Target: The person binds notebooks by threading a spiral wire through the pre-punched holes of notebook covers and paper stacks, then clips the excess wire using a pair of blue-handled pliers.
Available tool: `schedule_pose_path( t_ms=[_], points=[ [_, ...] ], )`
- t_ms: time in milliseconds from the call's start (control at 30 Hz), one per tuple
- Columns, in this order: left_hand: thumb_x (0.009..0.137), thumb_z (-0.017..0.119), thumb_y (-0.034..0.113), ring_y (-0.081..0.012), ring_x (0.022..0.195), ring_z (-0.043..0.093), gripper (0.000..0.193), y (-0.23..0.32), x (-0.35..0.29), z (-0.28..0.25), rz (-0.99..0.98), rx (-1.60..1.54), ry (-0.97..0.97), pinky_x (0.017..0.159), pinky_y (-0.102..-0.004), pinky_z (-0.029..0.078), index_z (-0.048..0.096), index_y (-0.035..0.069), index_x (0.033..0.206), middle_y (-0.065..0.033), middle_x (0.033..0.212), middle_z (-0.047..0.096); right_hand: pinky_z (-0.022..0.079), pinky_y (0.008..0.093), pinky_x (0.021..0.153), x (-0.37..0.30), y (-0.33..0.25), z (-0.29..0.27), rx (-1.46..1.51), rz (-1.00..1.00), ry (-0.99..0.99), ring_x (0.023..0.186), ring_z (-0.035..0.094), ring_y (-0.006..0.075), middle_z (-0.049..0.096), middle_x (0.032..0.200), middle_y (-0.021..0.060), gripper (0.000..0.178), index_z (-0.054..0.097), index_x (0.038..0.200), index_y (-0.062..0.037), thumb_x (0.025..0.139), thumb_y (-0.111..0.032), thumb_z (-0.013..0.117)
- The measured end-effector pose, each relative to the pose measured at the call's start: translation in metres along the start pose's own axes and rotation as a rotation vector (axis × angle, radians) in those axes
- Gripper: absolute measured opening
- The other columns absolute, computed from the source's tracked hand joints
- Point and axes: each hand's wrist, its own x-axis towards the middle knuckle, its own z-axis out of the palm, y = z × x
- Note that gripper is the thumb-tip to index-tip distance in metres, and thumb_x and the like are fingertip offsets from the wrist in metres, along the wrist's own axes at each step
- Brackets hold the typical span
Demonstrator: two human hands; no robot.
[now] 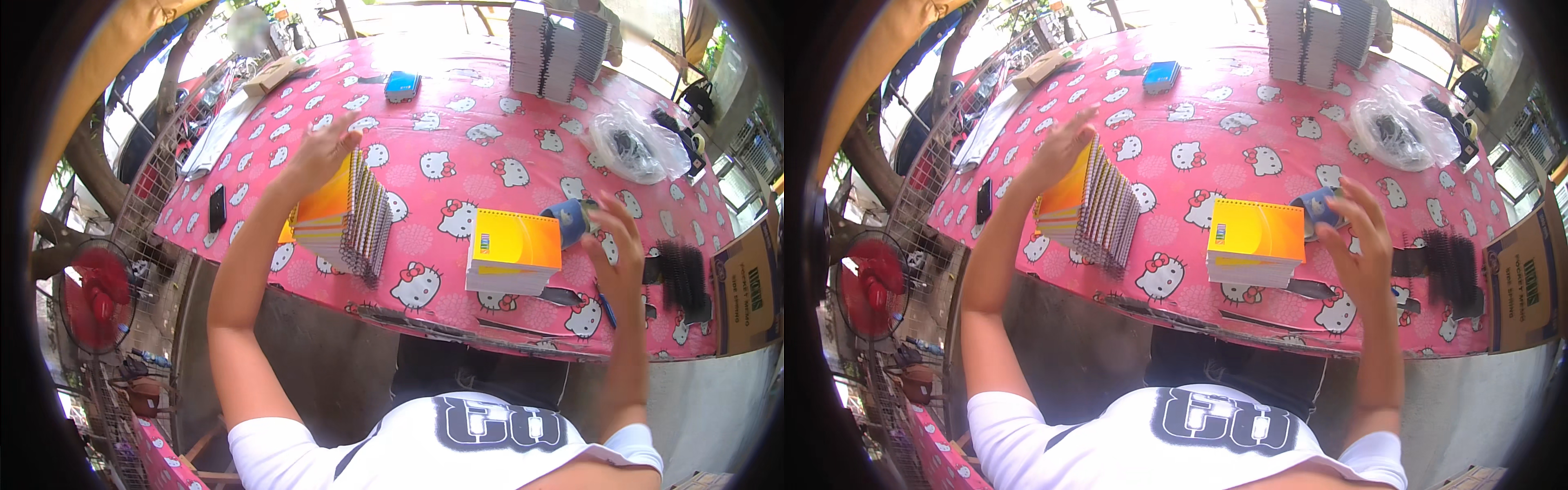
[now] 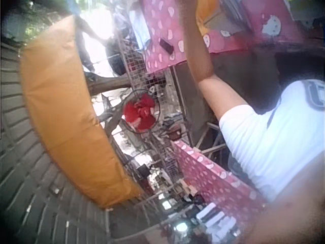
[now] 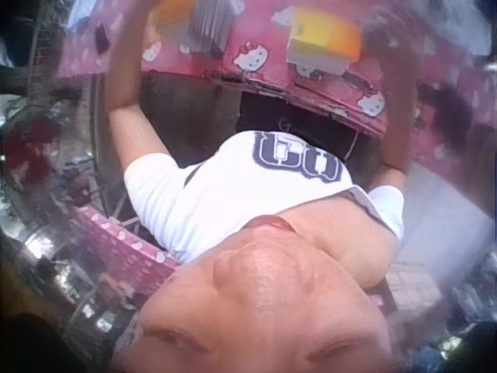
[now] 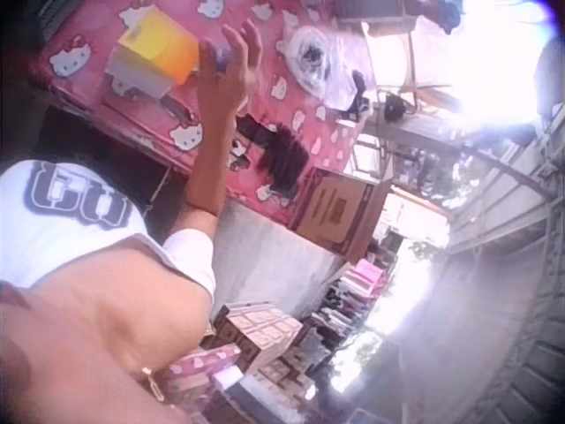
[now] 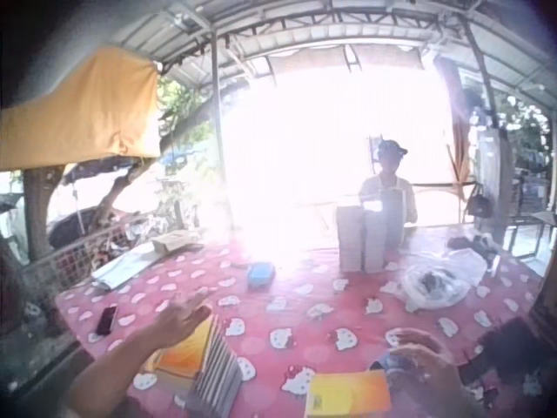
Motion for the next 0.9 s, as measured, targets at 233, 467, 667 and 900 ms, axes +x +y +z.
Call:
schedule_pose_path(
  t_ms=[233,467,667,900],
  points=[
    [0.104,0.036,0.028,-0.0238,0.113,0.058,0.042,0.047,-0.093,0.02,-0.155,-0.388,0.879,0.098,-0.036,0.043,0.059,-0.005,0.12,-0.0149,0.119,0.064,0.052,0.0337,0.081,0.173,-0.019,0.202,0.312,-0.37,-0.152,0.094,0.067,0.0246,0.067,0.106,0.0149,0.038,0.067,0.108,-0.0037,0.088,-0.036,0.069],
    [0.102,0.043,0.03,-0.0179,0.087,0.052,0.036,0.034,-0.099,0.088,-0.321,-0.233,1.243,0.078,-0.0344,0.042,0.055,-0.003,0.098,-0.0087,0.093,0.056,0.041,0.0314,0.06,0.171,-0.104,0.296,0.864,0.22,-0.004,0.064,0.048,0.0131,0.054,0.066,0.0053,0.047,0.059,0.079,-0.0001,0.092,-0.045,0.061],
    [0.099,0.052,0.024,-0.0148,0.077,0.045,0.028,0.035,-0.092,0.096,-0.383,-0.618,1.38,0.07,-0.0318,0.039,0.047,0.0,0.085,-0.0057,0.084,0.047,0.044,0.0304,0.061,0.158,-0.115,0.299,1.058,0.341,-0.008,0.065,0.054,0.0125,0.058,0.067,0.0051,0.055,0.06,0.08,0.0003,0.095,-0.052,0.053],
    [0.096,0.055,0.019,-0.0181,0.089,0.048,0.021,0.041,-0.095,0.092,-0.323,-0.102,1.346,0.078,-0.0348,0.041,0.046,0.001,0.09,-0.0088,0.092,0.05,0.048,0.0339,0.064,0.164,-0.108,0.295,0.947,0.314,-0.023,0.064,0.061,0.0185,0.065,0.066,0.0114,0.062,0.063,0.075,0.0027,0.099,-0.051,0.044]
  ],
)
